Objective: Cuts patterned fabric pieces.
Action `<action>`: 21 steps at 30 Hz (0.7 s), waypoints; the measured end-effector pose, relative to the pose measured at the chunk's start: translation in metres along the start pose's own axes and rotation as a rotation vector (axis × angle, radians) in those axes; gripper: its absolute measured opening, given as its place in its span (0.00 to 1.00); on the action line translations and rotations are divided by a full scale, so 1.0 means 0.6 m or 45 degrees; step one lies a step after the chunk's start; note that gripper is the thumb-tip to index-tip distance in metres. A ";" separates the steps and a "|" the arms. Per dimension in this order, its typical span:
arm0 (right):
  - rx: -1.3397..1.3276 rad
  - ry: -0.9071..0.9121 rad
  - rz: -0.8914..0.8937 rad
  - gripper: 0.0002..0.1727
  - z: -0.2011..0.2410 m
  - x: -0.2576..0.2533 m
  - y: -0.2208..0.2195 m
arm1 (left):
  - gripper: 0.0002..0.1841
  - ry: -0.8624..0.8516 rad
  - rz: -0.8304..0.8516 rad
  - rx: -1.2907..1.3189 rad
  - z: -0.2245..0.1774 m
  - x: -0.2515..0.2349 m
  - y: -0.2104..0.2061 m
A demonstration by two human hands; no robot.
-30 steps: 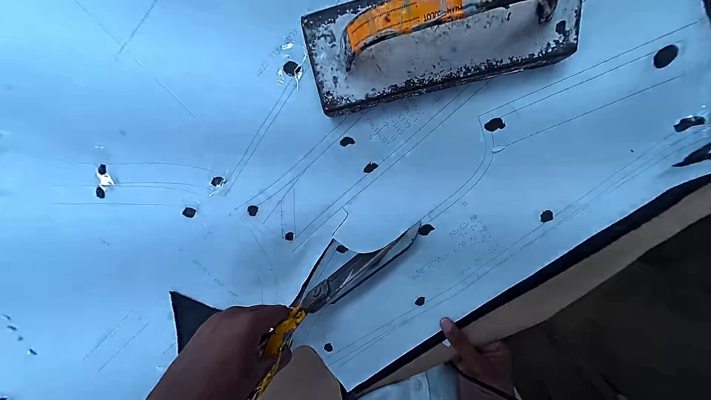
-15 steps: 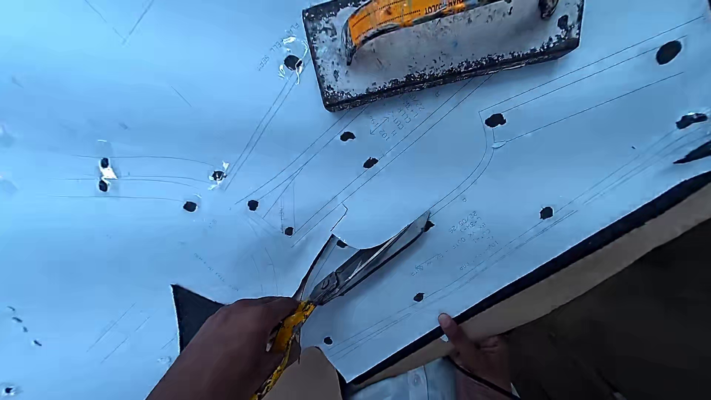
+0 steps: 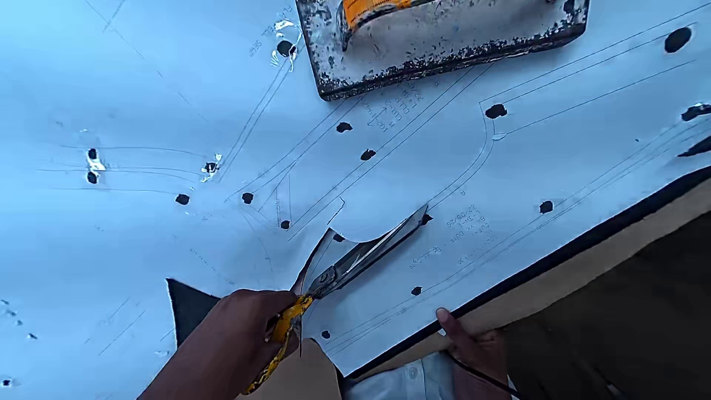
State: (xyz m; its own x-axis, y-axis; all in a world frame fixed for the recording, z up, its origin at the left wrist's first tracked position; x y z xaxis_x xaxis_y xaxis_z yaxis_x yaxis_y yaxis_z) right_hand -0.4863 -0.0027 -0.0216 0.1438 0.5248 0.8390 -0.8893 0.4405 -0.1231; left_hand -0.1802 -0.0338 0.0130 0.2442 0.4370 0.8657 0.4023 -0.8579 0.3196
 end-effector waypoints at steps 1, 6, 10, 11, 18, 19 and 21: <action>-0.007 -0.002 0.005 0.14 0.000 -0.001 0.000 | 0.07 -0.003 -0.009 -0.006 0.001 0.000 0.000; 0.008 0.020 0.035 0.13 -0.004 -0.002 0.005 | 0.08 -0.038 -0.016 -0.006 -0.005 -0.001 0.005; 0.002 0.002 0.032 0.13 -0.002 -0.002 0.003 | 0.08 -0.026 0.003 0.013 -0.010 -0.006 0.003; -0.009 0.001 0.030 0.14 -0.002 -0.002 0.003 | 0.08 -0.027 -0.001 0.012 -0.009 -0.007 0.002; -0.017 -0.008 0.029 0.14 -0.005 -0.003 0.005 | 0.06 -0.050 0.010 0.093 -0.005 -0.012 -0.002; -0.021 -0.001 0.027 0.14 -0.005 -0.003 0.006 | 0.06 -0.050 0.010 0.101 -0.005 -0.012 -0.002; -0.027 0.006 0.026 0.14 -0.006 -0.004 0.006 | 0.07 -0.057 0.013 0.111 -0.005 -0.011 -0.001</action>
Point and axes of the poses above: each hand's wrist, its own x-axis away from the middle knuckle, its own y-axis out of the back of the hand, z = x × y, the point moved 2 cm from there along -x, towards the middle knuckle, and after that the axes turned 14 degrees about z, right-handed, at the moved point
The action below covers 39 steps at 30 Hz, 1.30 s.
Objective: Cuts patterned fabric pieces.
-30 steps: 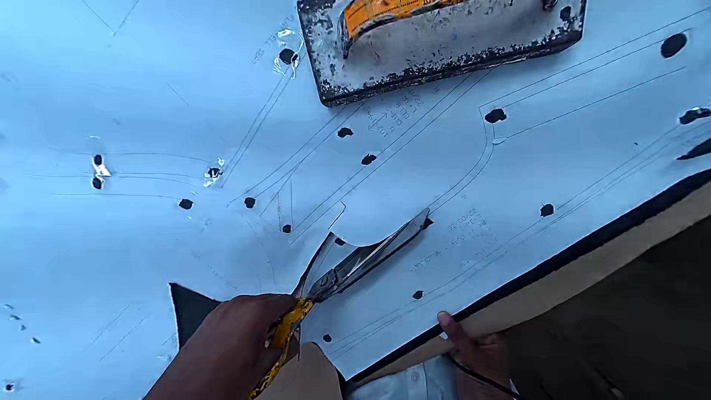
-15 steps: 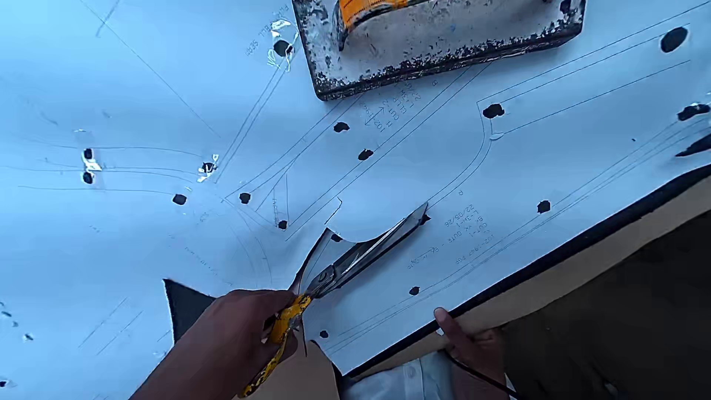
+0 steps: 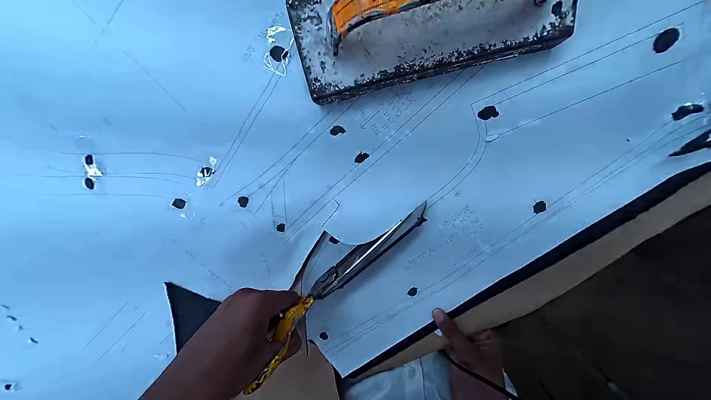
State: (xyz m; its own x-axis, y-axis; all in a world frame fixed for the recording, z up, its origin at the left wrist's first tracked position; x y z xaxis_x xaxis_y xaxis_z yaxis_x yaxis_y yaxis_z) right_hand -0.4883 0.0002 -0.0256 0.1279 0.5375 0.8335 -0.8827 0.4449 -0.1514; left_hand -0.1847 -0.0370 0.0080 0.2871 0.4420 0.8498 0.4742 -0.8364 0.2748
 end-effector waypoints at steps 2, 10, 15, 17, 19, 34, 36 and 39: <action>-0.011 -0.007 -0.002 0.14 0.002 0.001 -0.001 | 0.07 -0.008 0.002 -0.013 -0.002 0.000 0.001; -0.009 -0.018 0.004 0.14 0.005 0.002 -0.004 | 0.09 0.033 0.011 -0.083 -0.016 -0.014 0.014; 0.014 -0.022 0.006 0.14 0.007 0.003 -0.004 | 0.09 0.039 0.052 0.028 -0.016 -0.014 0.014; 0.022 -0.022 0.004 0.15 0.007 0.003 -0.004 | 0.09 0.027 0.049 0.064 -0.014 -0.016 0.010; 0.019 -0.021 0.007 0.15 0.007 0.002 -0.003 | 0.09 0.016 0.042 0.076 -0.014 -0.018 0.007; 0.009 -0.007 0.019 0.15 0.004 0.000 -0.002 | 0.11 -0.004 -0.007 -0.039 -0.020 -0.020 0.016; 0.004 0.006 0.022 0.15 0.005 -0.001 -0.002 | 0.11 0.017 -0.009 -0.030 -0.019 -0.023 0.015; 0.000 0.000 0.035 0.15 0.004 0.000 -0.001 | 0.11 0.033 0.005 -0.008 -0.017 -0.023 0.014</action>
Point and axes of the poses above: each hand's wrist, its own x-axis away from the middle knuckle, its own y-axis out of the back of the hand, z = x × y, the point moved 2 cm from there along -x, towards the middle knuckle, and after that the axes turned 14 degrees about z, right-handed, at the moved point
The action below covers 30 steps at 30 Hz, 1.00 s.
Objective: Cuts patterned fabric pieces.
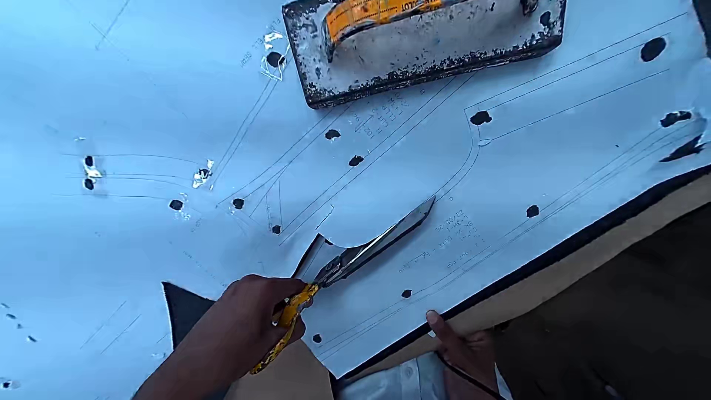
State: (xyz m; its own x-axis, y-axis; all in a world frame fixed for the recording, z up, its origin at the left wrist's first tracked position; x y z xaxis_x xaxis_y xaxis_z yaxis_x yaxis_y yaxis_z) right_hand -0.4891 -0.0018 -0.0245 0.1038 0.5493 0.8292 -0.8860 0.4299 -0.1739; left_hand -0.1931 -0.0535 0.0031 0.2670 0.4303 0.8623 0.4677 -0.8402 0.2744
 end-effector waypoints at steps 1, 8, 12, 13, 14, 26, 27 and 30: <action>0.002 0.000 0.000 0.15 -0.001 0.000 0.000 | 0.12 0.001 0.006 0.007 0.001 0.000 0.000; -0.001 0.030 0.020 0.15 -0.003 -0.003 0.002 | 0.11 0.002 0.039 0.098 0.002 -0.005 -0.002; 0.007 0.025 0.024 0.14 -0.002 -0.003 0.003 | 0.10 -0.013 0.048 0.140 0.002 -0.005 -0.005; 0.004 0.021 0.019 0.14 -0.002 -0.002 0.003 | 0.10 -0.014 0.046 0.129 0.002 -0.005 -0.005; -0.003 0.021 0.011 0.15 -0.002 -0.002 0.002 | 0.11 -0.004 0.043 0.101 0.000 -0.004 -0.004; -0.008 0.015 -0.009 0.15 0.004 0.004 -0.005 | 0.11 -0.051 -0.053 -0.086 -0.021 -0.016 0.004; -0.004 0.014 -0.012 0.15 0.004 0.004 -0.005 | 0.11 -0.051 -0.046 -0.075 -0.021 -0.016 0.004; 0.018 0.007 -0.024 0.14 0.004 0.004 -0.007 | 0.10 -0.036 -0.026 -0.060 -0.019 -0.017 0.004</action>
Point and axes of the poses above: each hand's wrist, its own x-axis away from the middle knuckle, its own y-axis out of the back of the hand, z = x × y, the point moved 2 cm from there along -x, towards the middle knuckle, and after that the axes turned 14 degrees about z, right-handed, at the moved point
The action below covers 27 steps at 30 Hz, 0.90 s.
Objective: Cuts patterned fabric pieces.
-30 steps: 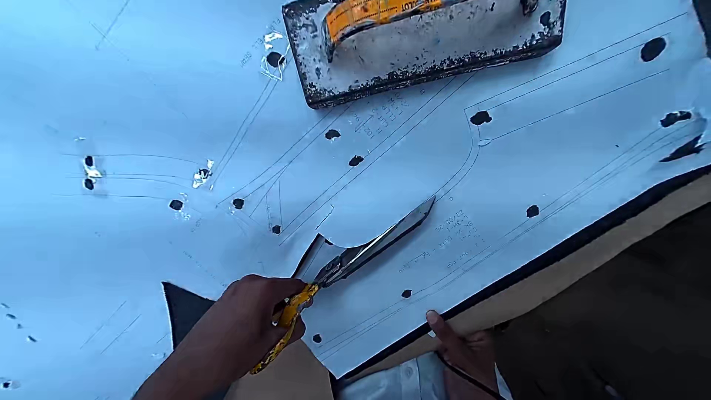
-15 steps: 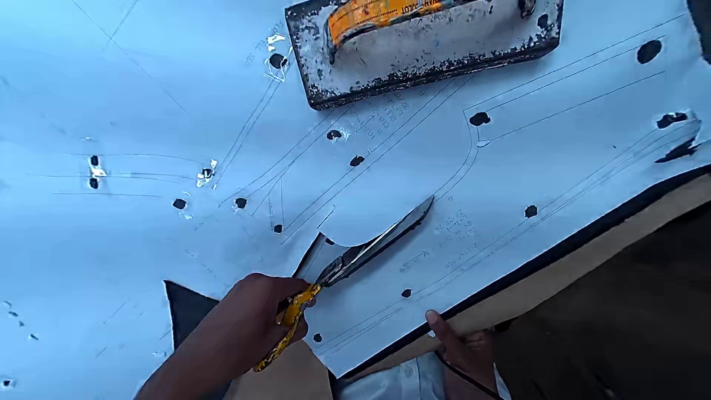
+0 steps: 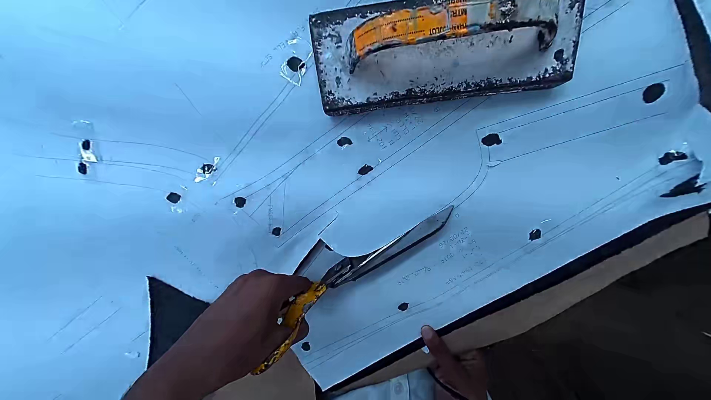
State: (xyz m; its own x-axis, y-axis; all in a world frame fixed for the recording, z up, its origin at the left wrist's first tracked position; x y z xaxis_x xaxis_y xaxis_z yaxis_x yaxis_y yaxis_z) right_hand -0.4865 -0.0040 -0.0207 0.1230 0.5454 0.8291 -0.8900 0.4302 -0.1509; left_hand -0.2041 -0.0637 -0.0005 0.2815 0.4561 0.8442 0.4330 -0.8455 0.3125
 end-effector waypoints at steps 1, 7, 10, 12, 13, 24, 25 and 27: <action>0.006 -0.001 -0.002 0.14 0.000 0.000 0.000 | 0.10 0.001 0.004 0.003 0.001 -0.001 0.000; 0.013 -0.028 -0.016 0.13 0.001 0.001 0.001 | 0.10 0.012 0.030 0.091 0.003 -0.004 -0.002; -0.007 -0.015 0.012 0.13 0.001 0.000 0.002 | 0.11 0.012 0.032 0.086 0.003 -0.003 -0.007; -0.008 -0.005 0.021 0.14 0.001 0.000 0.002 | 0.12 -0.004 0.001 0.043 -0.002 -0.002 -0.008; -0.003 -0.006 0.020 0.13 0.001 0.001 0.002 | 0.12 -0.006 -0.014 0.018 -0.006 -0.002 -0.006; -0.030 -0.022 0.016 0.14 0.001 0.000 0.003 | 0.11 -0.043 -0.042 -0.058 -0.012 -0.014 0.009; -0.033 -0.017 0.016 0.14 0.000 -0.001 0.003 | 0.11 -0.045 -0.039 -0.044 -0.011 -0.015 0.009; -0.035 -0.022 0.013 0.14 0.001 -0.001 0.003 | 0.10 -0.052 -0.030 -0.017 -0.009 -0.016 0.009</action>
State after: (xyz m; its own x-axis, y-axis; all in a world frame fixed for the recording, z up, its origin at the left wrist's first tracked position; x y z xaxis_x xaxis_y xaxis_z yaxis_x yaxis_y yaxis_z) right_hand -0.4882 -0.0038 -0.0211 0.1061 0.5375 0.8366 -0.8786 0.4446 -0.1742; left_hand -0.2093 -0.0740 -0.0047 0.3059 0.4868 0.8182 0.4288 -0.8377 0.3382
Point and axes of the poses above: each hand's wrist, its own x-axis away from the middle knuckle, its own y-axis out of the back of the hand, z = x × y, the point moved 2 cm from there along -x, towards the middle knuckle, and after that the axes turned 14 degrees about z, right-handed, at the moved point
